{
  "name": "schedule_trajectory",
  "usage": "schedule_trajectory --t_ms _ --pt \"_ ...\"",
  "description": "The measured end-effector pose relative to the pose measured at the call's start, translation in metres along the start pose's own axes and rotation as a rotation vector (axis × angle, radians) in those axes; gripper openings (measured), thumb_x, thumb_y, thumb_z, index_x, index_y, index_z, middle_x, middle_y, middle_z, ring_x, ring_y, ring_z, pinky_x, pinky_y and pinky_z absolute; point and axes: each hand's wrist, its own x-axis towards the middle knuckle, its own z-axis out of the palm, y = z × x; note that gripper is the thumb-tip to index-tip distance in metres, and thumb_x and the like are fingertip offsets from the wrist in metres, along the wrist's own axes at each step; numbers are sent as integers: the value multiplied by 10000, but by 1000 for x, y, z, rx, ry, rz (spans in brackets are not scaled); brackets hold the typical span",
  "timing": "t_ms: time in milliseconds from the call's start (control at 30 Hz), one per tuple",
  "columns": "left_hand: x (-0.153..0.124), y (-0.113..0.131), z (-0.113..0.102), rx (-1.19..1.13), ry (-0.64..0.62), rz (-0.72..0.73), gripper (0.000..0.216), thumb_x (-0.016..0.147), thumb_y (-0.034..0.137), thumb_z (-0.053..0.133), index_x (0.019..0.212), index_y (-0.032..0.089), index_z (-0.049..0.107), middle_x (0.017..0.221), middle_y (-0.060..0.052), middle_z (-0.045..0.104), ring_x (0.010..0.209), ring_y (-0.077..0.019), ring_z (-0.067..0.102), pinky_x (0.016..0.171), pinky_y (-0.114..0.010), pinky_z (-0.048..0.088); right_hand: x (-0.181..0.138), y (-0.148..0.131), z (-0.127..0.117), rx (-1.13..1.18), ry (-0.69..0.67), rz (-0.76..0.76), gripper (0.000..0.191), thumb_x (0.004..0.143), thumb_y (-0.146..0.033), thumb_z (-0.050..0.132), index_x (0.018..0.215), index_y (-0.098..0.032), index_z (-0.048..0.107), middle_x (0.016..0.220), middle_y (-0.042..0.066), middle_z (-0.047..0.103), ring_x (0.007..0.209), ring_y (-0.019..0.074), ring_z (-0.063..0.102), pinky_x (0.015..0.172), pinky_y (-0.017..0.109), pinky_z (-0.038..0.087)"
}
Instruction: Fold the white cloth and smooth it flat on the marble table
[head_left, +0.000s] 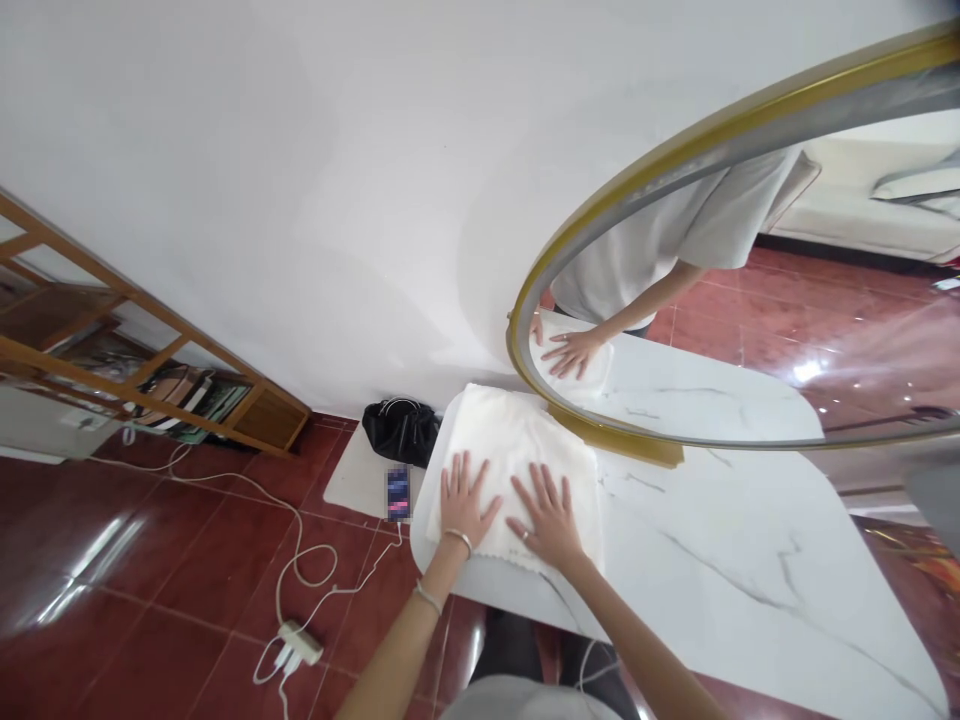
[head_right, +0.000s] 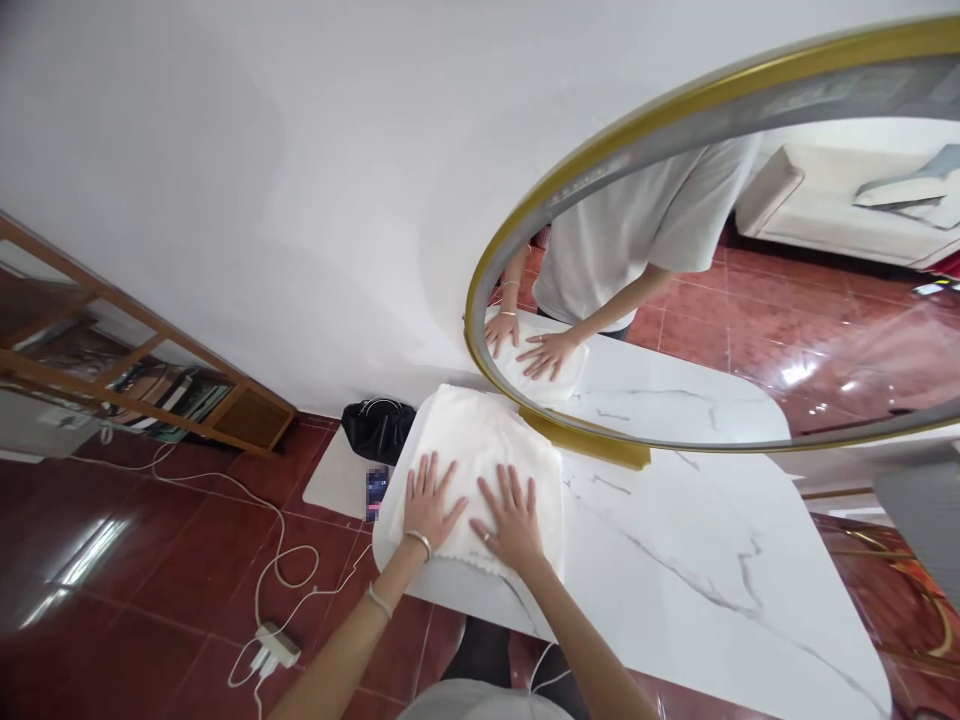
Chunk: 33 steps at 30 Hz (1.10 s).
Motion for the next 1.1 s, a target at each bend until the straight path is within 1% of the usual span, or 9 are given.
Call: schedule_trajectory --t_ms 100,200,500,600,667,733,833,967,1100 --pt "23 -7 -2 -18 -7 -37 594 875 450 544 1427 265 425 1563 -108 258 1445 -322 204 1155 -533 203 28 1 5 -4 1 13 614 926 -510 444 1478 -272 317 1569 152 196 1447 358 138 1096 636 177" --pt "19 -9 -3 -21 17 -53 587 880 430 541 1427 251 425 1561 -114 264 1447 -316 201 1156 -531 202 30 -4 7 4 1 5 615 929 -505 441 1480 -265 314 1567 159 197 1448 363 130 1098 635 175" --pt "-100 6 9 3 152 -173 562 894 392 468 1438 261 414 1543 -107 315 1436 -316 240 1134 -543 241 -40 -25 -5 155 -119 -180 679 913 -565 425 1509 -343 188 1589 101 132 1452 352 121 1119 628 149" --pt "-114 -3 4 -85 174 -307 567 871 455 485 1407 276 454 1486 -100 413 1383 -317 346 1105 -528 301 -50 -32 -8 231 -195 -215 709 893 -578 454 1508 -359 175 1595 75 100 1455 351 97 1130 638 97" --pt "-100 -20 -7 -184 202 -533 609 835 516 511 1375 235 485 1449 -140 447 1337 -358 394 1064 -565 332 -49 -36 -9 279 -249 -226 730 874 -578 490 1504 -365 188 1596 66 82 1456 354 83 1131 646 56" --pt "-73 -43 -23 -392 205 -868 653 778 552 566 1318 188 524 1373 -173 514 1284 -396 442 1024 -605 349 -43 -40 -10 334 -307 -248 735 861 -580 511 1498 -371 209 1597 56 71 1457 351 69 1132 646 20" --pt "-30 -81 -52 -756 139 -1178 536 718 522 636 1099 145 631 1062 -130 690 1070 -346 614 930 -514 466 -32 -45 -13 431 -397 -280 732 850 -611 507 1489 -375 240 1599 44 59 1460 340 36 1132 636 -25" --pt "1 -105 -81 -910 84 -1162 305 716 451 641 752 149 652 717 -63 699 762 -272 683 730 -398 556 -26 -50 -13 525 -455 -265 758 821 -646 524 1481 -386 257 1600 31 37 1458 347 9 1116 667 -15" --pt "12 -68 -102 -962 129 -943 334 718 495 626 821 182 675 867 -49 733 953 -284 670 856 -386 537 -34 -50 12 515 -352 -298 757 808 -641 556 1465 -358 310 1582 52 142 1445 331 159 1147 607 139"
